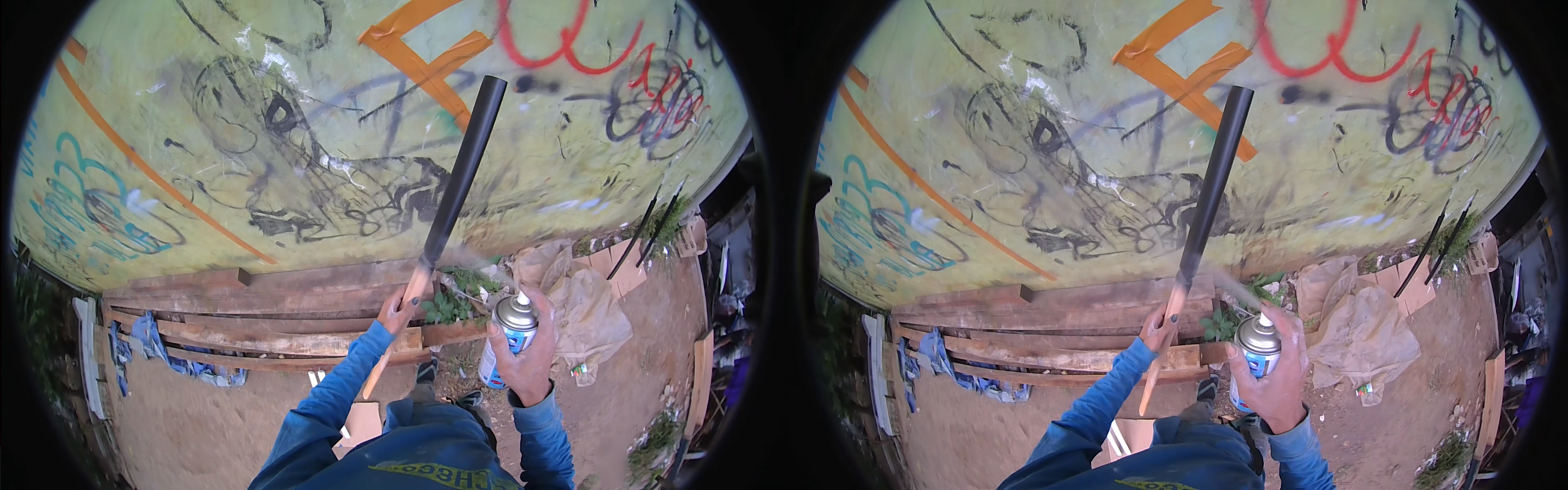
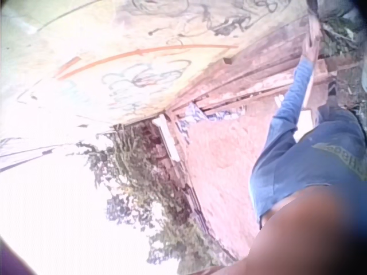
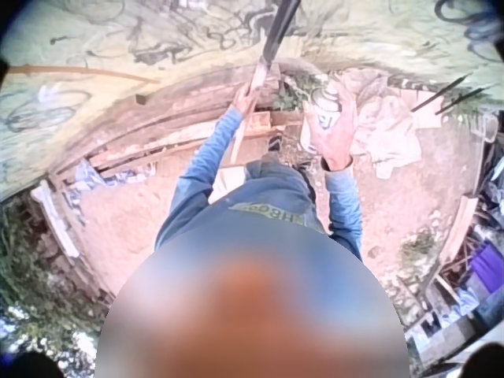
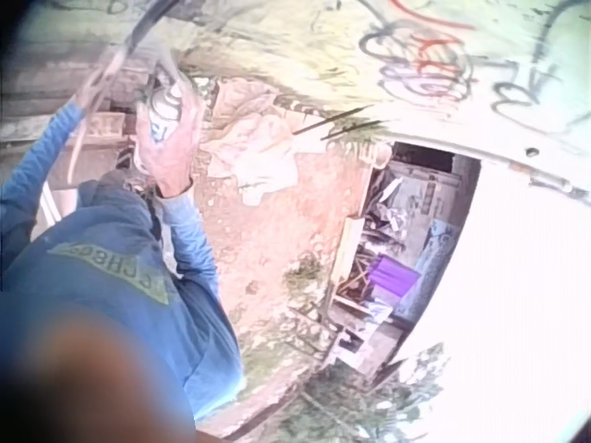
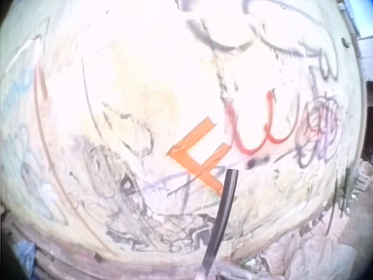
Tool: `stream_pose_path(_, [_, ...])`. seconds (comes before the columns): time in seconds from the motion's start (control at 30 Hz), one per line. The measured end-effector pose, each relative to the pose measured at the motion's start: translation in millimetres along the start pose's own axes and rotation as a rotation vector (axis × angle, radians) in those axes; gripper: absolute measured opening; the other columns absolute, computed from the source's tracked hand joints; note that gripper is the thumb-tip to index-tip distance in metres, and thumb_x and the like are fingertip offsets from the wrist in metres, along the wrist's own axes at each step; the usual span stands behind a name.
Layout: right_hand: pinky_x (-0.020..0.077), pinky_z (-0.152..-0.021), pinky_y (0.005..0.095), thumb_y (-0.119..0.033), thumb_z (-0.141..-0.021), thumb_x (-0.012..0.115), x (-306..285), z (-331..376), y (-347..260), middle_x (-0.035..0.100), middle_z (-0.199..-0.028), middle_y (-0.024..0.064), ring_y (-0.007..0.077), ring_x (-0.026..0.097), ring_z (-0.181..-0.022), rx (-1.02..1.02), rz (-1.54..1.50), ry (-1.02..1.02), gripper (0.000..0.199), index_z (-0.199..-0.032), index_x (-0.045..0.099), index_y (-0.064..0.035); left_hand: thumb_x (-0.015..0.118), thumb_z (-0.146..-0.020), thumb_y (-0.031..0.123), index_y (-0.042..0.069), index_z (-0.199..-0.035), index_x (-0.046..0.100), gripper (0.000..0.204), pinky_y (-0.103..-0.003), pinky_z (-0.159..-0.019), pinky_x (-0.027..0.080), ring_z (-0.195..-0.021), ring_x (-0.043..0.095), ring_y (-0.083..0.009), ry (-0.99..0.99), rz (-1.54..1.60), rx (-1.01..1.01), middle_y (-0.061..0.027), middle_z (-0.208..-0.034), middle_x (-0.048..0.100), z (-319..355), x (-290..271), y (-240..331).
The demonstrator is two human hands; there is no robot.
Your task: The person spray paints a long wooden rod black using a spray can, then places it on a table with other rods. They pick up another rod and spray paint it red, then place it on the table. The person walks into a workshop and places the spray can on a workbench.
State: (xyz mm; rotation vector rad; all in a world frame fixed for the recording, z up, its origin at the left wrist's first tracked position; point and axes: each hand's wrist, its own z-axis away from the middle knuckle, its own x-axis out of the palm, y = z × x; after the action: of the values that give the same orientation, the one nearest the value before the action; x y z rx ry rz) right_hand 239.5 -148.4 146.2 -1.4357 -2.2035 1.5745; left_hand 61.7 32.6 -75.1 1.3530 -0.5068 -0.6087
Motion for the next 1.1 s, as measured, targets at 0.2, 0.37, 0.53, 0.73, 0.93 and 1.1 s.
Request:
stream_pose_path(0.2, [0.0481, -0.082, 0.0361, -0.021, -0.081, 0.074, -37.9, -94.4, -8.4, 0.059, -0.105, 0.0143, 0.0231, 0.061, -0.091, -0.178, 0.005, 0.146, 0.054, -0.127, 0.05, -0.0055, 0.058, -0.092, 0.038, 0.002, -0.112, 0.055, 0.042, -0.024, -0.055, 0.038, -0.064, 0.044, -0.0057, 0.063, 0.002, 0.111, 0.0029, -0.074, 0.05, 9.7, 1.5, -4.6])
stream_pose_path(0.37, [0.0491, -0.08, 0.0326, -0.021, -0.082, 0.072, -68.2, -163.0, -51.2, 0.06, -0.104, 0.011, 0.0177, 0.061, -0.089, -0.262, -0.024, 0.313, 0.052, -0.128, 0.051, -0.0069, 0.058, -0.093, 0.039, 0.002, -0.123, 0.052, 0.047, -0.023, -0.06, 0.04, -0.07, 0.047, -0.0059, 0.023, -0.031, 0.095, 0.0027, -0.08, 0.052, 15.4, -3.1, -12.9])
stream_pose_path(0.53, [0.0488, -0.081, 0.0321, -0.019, -0.081, 0.073, -68.7, -156.0, -53.9, 0.059, -0.104, 0.0113, 0.0179, 0.061, -0.088, -0.309, -0.001, 0.29, 0.051, -0.126, 0.051, -0.0065, 0.059, -0.093, 0.034, 0.003, -0.121, 0.053, 0.042, -0.022, -0.061, 0.04, -0.071, 0.046, -0.0051, 0.058, -0.005, 0.085, 0.0038, -0.08, 0.052, 16.4, -0.6, -15.4])
stream_pose_path(0.73, [0.0472, -0.087, 0.0404, -0.015, -0.075, 0.076, -49.4, -93.7, -34.3, 0.058, -0.113, 0.0183, 0.03, 0.06, -0.1, -0.353, 0.151, 0.199, 0.057, -0.127, 0.051, -0.0067, 0.065, -0.089, 0.019, 0.005, -0.115, 0.052, 0.033, -0.024, -0.051, 0.044, -0.058, 0.053, -0.0071, 0.132, -0.036, 0.025, 0.0005, -0.076, 0.056, 10.1, 8.8, -3.4])
stream_pose_path(0.93, [0.0487, -0.083, 0.0435, -0.017, -0.074, 0.077, -33.3, -16.0, -14.5, 0.055, -0.111, 0.0202, 0.0351, 0.059, -0.098, -0.169, 0.114, 0.051, 0.056, -0.123, 0.052, -0.0063, 0.064, -0.085, 0.01, 0.003, -0.114, 0.051, 0.032, -0.025, -0.048, 0.046, -0.056, 0.054, -0.0072, 0.14, 0.006, 0.059, 0.0002, -0.075, 0.057, -1.8, 17.6, 13.9])
stream_pose_path(1.1, [0.0505, -0.077, 0.0447, -0.021, -0.073, 0.078, -16.6, 33.6, -16.7, 0.054, -0.109, 0.0205, 0.0364, 0.06, -0.092, -0.066, 0.102, -0.107, 0.059, -0.123, 0.051, -0.0076, 0.063, -0.085, 0.008, 0.003, -0.113, 0.052, 0.031, -0.024, -0.05, 0.045, -0.057, 0.054, -0.007, 0.141, 0.003, 0.109, -0.0002, -0.077, 0.058, -10.4, 21.1, 18.0])
